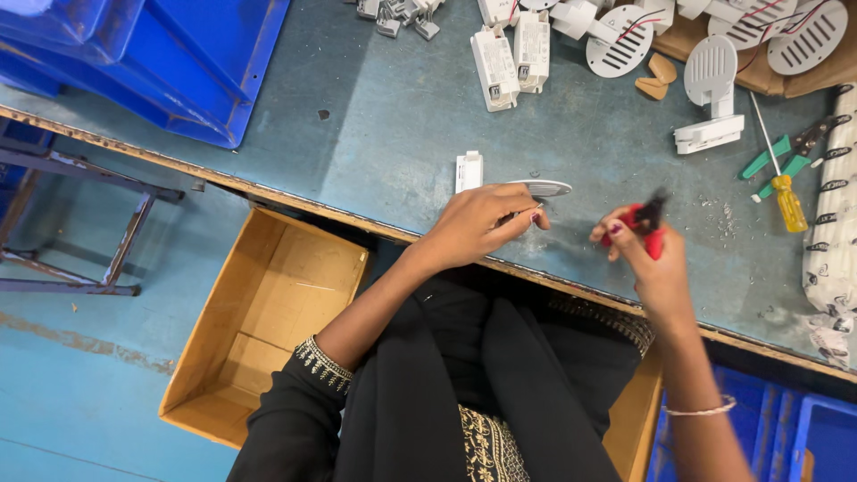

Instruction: The person uses pliers to strip wires on small white electrical components, then uses a screwdriver to tighten screws on the components. They also insert white plastic rods into the components and trim them with pliers. The work is performed at a cluttered table with bins and boxes of parts.

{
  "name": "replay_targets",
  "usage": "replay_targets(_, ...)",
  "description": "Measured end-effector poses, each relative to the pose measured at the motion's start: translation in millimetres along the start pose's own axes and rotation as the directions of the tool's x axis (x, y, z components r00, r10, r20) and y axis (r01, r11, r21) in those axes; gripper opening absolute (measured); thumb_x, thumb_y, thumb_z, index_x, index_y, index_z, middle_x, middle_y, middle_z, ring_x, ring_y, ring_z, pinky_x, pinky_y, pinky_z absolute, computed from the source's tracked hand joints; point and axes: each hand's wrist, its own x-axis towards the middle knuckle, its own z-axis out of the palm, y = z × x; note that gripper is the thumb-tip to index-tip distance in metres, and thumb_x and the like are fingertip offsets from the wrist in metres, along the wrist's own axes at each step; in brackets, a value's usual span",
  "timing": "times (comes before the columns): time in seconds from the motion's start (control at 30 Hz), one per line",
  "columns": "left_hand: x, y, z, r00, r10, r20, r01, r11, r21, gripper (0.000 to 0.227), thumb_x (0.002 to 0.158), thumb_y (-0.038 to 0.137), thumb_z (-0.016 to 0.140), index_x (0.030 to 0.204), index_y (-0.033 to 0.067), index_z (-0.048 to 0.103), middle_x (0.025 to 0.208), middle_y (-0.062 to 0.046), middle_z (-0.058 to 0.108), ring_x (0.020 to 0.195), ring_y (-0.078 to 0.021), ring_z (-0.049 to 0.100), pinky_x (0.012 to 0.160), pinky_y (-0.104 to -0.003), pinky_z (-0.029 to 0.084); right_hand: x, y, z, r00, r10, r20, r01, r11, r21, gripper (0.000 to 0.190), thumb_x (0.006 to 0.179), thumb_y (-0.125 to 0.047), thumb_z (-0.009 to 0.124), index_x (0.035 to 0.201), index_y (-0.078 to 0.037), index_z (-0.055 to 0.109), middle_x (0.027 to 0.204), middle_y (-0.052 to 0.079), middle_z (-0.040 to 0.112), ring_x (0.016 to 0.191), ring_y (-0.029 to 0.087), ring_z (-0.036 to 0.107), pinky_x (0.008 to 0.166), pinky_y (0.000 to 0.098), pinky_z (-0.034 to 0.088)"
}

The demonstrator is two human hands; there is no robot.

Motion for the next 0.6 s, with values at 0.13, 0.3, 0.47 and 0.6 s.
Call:
replay_targets(0.13,0,-7,8,1.000,0.007,-0.021,-0.007,1.000,-0.015,0.020,0.099,0.022,0.062,0.111,0.0192,0.077,0.100,0.001,0.072,0.085,-0.0203,0.070,0.074,-0.034,0.053,-4,27,14,0.962,-0.132,-0.239,0.192,0.950,0.248,0.015,0.105,-0.009,0.062,0.116,0.001,0.063,0.109,0.013,0.069,0.102,0.021,0.069,0.082,0.0280,0.054)
replay_targets(0.3,15,-30,26,0.995,0.036,-0.095,-0.059,0.965,-0.256,0.033,0.101,0.010,0.063,0.134,0.0091,0.065,0.125,-0.010,0.066,0.110,-0.0245,0.071,0.095,-0.034,0.058,-7,51,28,0.906,-0.213,-0.365,0.320,0.910,0.263,0.015,0.105,-0.002,0.061,0.120,0.002,0.060,0.111,0.015,0.069,0.104,0.023,0.070,0.080,0.0293,0.056)
replay_targets(0.47,51,1,38,0.971,0.150,-0.187,-0.134,0.986,0.096,0.057,0.092,0.015,0.069,0.144,0.0056,0.050,0.152,-0.022,0.047,0.123,-0.0354,0.063,0.105,-0.042,0.053,-6,66,23,0.899,-0.230,-0.374,0.334,0.910,0.244,0.014,0.106,0.000,0.058,0.119,0.002,0.062,0.111,0.014,0.069,0.101,0.022,0.068,0.082,0.0292,0.056)
replay_targets(0.6,50,85,37,0.911,0.407,-0.067,-0.387,0.900,0.200,0.060,0.095,0.030,0.077,0.148,0.0193,0.050,0.159,-0.018,0.043,0.145,-0.0378,0.051,0.115,-0.048,0.048,-6,86,15,0.881,-0.248,-0.404,0.402,0.843,0.359,0.021,0.109,0.004,0.059,0.129,0.003,0.061,0.125,0.011,0.064,0.115,0.018,0.063,0.101,0.0274,0.053)
